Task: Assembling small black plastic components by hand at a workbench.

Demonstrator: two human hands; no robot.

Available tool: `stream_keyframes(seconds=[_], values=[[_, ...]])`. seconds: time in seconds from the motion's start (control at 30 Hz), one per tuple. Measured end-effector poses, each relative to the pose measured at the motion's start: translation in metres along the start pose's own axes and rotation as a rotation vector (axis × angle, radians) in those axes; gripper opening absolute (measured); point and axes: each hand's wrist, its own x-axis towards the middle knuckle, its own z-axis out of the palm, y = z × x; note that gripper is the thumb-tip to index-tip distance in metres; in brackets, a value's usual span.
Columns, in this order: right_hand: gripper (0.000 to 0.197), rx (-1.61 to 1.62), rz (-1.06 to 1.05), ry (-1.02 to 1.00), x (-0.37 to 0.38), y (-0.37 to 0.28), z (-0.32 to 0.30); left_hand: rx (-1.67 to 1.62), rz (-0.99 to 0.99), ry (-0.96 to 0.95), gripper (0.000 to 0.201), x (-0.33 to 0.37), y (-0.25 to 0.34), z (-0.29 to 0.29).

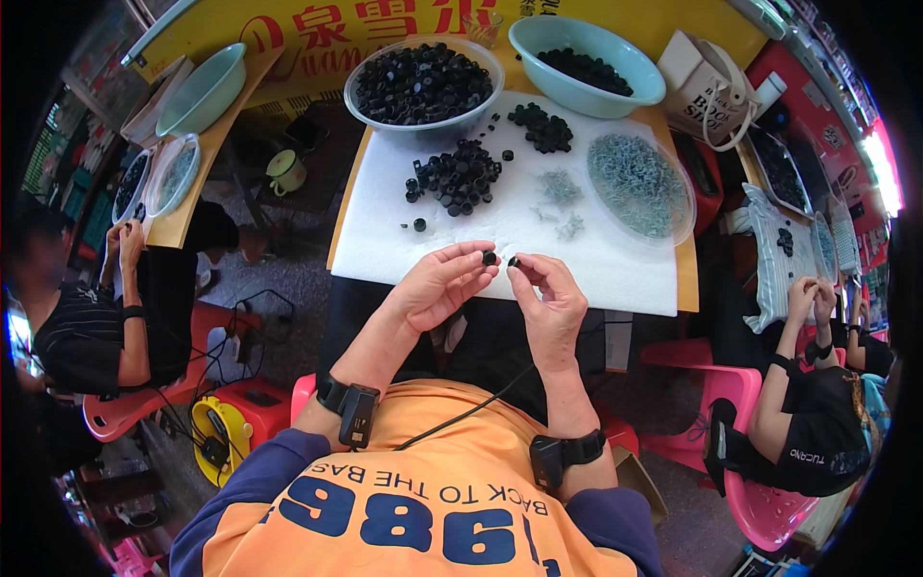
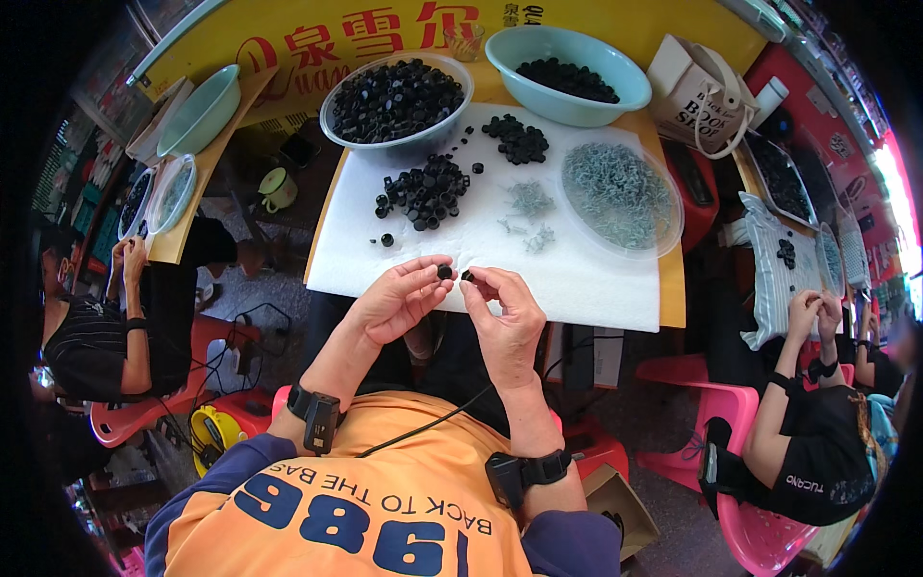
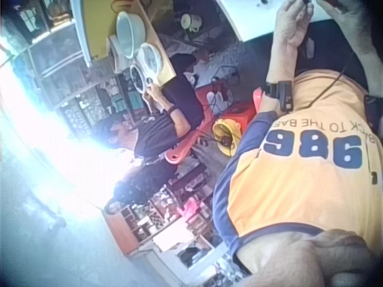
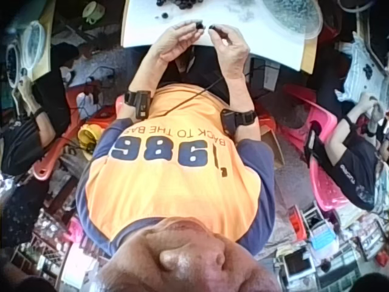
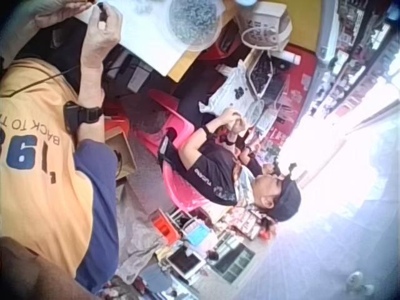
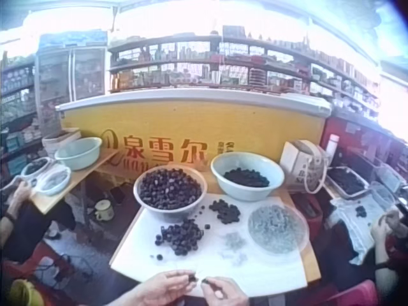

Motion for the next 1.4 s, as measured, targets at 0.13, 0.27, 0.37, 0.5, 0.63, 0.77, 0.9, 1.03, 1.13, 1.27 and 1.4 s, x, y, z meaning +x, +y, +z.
stream_keyframes(seconds=[0.13,0.27,0.37,0.5,0.63,0.77,0.9,1.03,1.13,1.27,1.4], values=[[0.020,0.041,0.026,-0.001,-0.001,0.003,0.000,-0.035,-0.021,-0.009,0.029,0.001,0.001,-0.005],[0.019,0.067,0.046,-0.018,-0.002,0.003,0.001,-0.038,-0.026,-0.004,0.022,0.001,0.000,-0.005],[0.019,0.053,0.030,-0.034,-0.002,0.003,0.001,-0.014,-0.017,0.035,0.019,0.001,-0.002,-0.002],[0.018,0.034,0.025,-0.047,-0.003,0.002,0.002,0.016,0.009,0.078,0.017,0.002,-0.006,-0.003],[0.018,0.008,0.017,-0.062,-0.003,-0.001,0.001,0.037,0.018,0.072,0.016,0.002,-0.007,-0.002],[0.018,-0.021,0.007,-0.075,-0.002,-0.004,0.001,0.043,0.042,0.043,0.015,0.003,-0.008,-0.004],[0.018,-0.059,-0.001,-0.087,-0.002,-0.005,0.001,0.057,0.070,0.011,0.017,0.002,-0.008,-0.003],[0.018,-0.088,-0.024,-0.091,-0.002,-0.006,0.001,0.081,0.077,0.030,0.018,0.001,-0.007,0.002],[0.018,-0.119,-0.058,-0.089,-0.001,-0.008,0.001,0.079,0.079,0.009,0.019,0.001,-0.007,0.001],[0.018,-0.130,-0.079,-0.091,-0.002,-0.008,0.001,0.080,0.096,-0.021,0.019,0.002,-0.009,-0.002],[0.019,-0.074,-0.048,-0.083,-0.005,-0.003,0.003,0.085,0.109,-0.055,0.018,0.002,-0.010,-0.004]])
